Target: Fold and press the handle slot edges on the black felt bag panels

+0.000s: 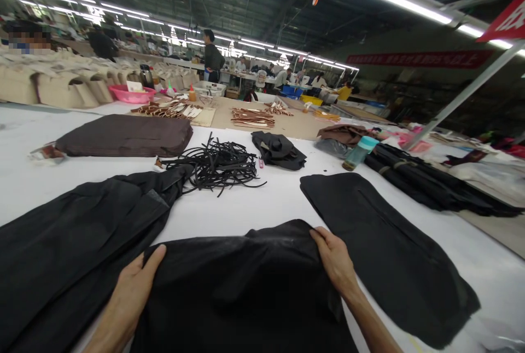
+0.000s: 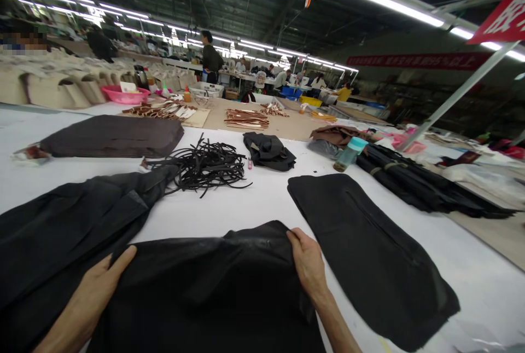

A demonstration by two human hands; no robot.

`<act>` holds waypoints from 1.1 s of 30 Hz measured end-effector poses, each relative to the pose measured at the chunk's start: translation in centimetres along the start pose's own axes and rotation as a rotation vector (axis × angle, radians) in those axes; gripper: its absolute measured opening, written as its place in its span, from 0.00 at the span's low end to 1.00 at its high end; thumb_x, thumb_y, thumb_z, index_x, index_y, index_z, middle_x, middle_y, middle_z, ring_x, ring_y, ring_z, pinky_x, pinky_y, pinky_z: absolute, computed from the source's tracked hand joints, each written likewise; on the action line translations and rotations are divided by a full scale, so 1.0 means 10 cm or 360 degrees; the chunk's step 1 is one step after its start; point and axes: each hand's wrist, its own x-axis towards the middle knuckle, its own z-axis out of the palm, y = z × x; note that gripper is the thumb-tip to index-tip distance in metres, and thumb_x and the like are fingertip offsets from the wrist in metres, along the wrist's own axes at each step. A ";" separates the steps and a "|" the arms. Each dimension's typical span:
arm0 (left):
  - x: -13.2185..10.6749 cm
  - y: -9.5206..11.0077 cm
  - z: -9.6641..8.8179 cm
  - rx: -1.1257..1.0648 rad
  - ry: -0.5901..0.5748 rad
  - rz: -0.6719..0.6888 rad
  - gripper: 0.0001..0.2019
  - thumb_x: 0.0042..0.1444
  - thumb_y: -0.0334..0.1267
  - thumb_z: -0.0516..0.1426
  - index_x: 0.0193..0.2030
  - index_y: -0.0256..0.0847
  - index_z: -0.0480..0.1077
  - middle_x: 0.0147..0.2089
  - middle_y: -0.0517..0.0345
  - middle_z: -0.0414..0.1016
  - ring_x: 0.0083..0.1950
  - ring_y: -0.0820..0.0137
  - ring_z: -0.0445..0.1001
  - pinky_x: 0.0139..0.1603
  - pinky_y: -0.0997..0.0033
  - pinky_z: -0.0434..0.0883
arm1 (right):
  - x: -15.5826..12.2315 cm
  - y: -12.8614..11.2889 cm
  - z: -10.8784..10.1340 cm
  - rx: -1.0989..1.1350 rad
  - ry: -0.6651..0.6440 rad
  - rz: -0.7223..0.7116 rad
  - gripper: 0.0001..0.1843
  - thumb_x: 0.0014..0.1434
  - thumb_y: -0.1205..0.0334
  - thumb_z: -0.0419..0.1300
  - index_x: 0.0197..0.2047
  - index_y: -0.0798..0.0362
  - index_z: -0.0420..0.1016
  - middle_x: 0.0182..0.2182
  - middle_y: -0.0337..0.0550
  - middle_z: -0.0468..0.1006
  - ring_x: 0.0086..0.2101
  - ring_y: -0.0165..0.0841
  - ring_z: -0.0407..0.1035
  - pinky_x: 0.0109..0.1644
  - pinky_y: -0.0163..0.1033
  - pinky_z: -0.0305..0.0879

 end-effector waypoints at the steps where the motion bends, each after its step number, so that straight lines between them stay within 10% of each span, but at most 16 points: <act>1: -0.01 0.01 -0.01 0.0044 0.0055 0.0030 0.06 0.45 0.39 0.62 0.30 0.41 0.73 0.29 0.54 0.78 0.44 0.52 0.75 0.44 0.62 0.74 | 0.01 0.03 -0.01 0.0024 0.0037 0.0021 0.19 0.55 0.46 0.50 0.31 0.53 0.71 0.26 0.40 0.73 0.31 0.37 0.66 0.36 0.37 0.60; 10: -0.08 0.09 -0.17 0.0329 -0.0014 0.0208 0.13 0.43 0.47 0.58 0.33 0.43 0.71 0.39 0.57 0.77 0.56 0.50 0.65 0.59 0.59 0.63 | 0.01 0.18 0.03 0.0127 0.0167 0.0135 0.21 0.53 0.44 0.51 0.31 0.54 0.72 0.27 0.41 0.73 0.33 0.38 0.66 0.39 0.38 0.61; 19: 0.08 -0.03 -0.40 0.0104 -0.0427 -0.0177 0.21 0.38 0.45 0.66 0.41 0.43 0.71 0.37 0.55 0.78 0.43 0.52 0.74 0.41 0.64 0.75 | -0.08 0.10 0.08 0.0196 -0.0007 0.0096 0.18 0.55 0.46 0.49 0.27 0.52 0.67 0.25 0.39 0.71 0.30 0.36 0.65 0.36 0.37 0.60; 22: 0.18 0.01 -0.49 0.0522 -0.0400 0.0163 0.21 0.42 0.47 0.62 0.44 0.43 0.70 0.43 0.50 0.76 0.49 0.48 0.70 0.51 0.56 0.69 | -0.15 0.06 0.12 0.0217 -0.0079 0.0071 0.19 0.57 0.46 0.49 0.27 0.52 0.65 0.24 0.38 0.69 0.29 0.35 0.63 0.35 0.37 0.59; 27: -0.06 0.02 -0.34 0.1595 0.0339 0.1477 0.26 0.54 0.44 0.49 0.57 0.31 0.61 0.62 0.35 0.56 0.62 0.40 0.53 0.61 0.40 0.50 | -0.32 -0.02 0.30 0.0126 -0.0099 0.0083 0.18 0.58 0.46 0.46 0.28 0.51 0.64 0.25 0.37 0.69 0.30 0.35 0.63 0.35 0.37 0.58; 29: -0.28 -0.08 -0.14 0.1692 0.0023 0.1978 0.20 0.58 0.35 0.49 0.57 0.35 0.62 0.61 0.42 0.60 0.62 0.52 0.58 0.64 0.53 0.50 | -0.39 -0.04 0.34 0.0010 -0.0208 0.0060 0.15 0.59 0.50 0.45 0.30 0.50 0.65 0.26 0.38 0.71 0.32 0.36 0.65 0.37 0.37 0.59; 31: -0.45 -0.24 0.09 0.1764 -0.0802 0.2306 0.23 0.57 0.27 0.49 0.59 0.44 0.58 0.59 0.53 0.65 0.60 0.64 0.62 0.65 0.65 0.52 | -0.43 -0.04 0.33 -0.0183 -0.0350 0.0023 0.13 0.59 0.55 0.44 0.35 0.49 0.66 0.30 0.40 0.73 0.34 0.37 0.67 0.40 0.39 0.60; 33: -0.55 -0.43 0.30 0.1805 -0.1354 0.2209 0.26 0.56 0.29 0.54 0.62 0.41 0.54 0.62 0.51 0.61 0.62 0.63 0.60 0.64 0.64 0.56 | -0.43 -0.03 0.27 -0.0478 -0.0456 -0.0058 0.13 0.58 0.59 0.44 0.40 0.49 0.67 0.35 0.43 0.74 0.37 0.39 0.69 0.41 0.41 0.61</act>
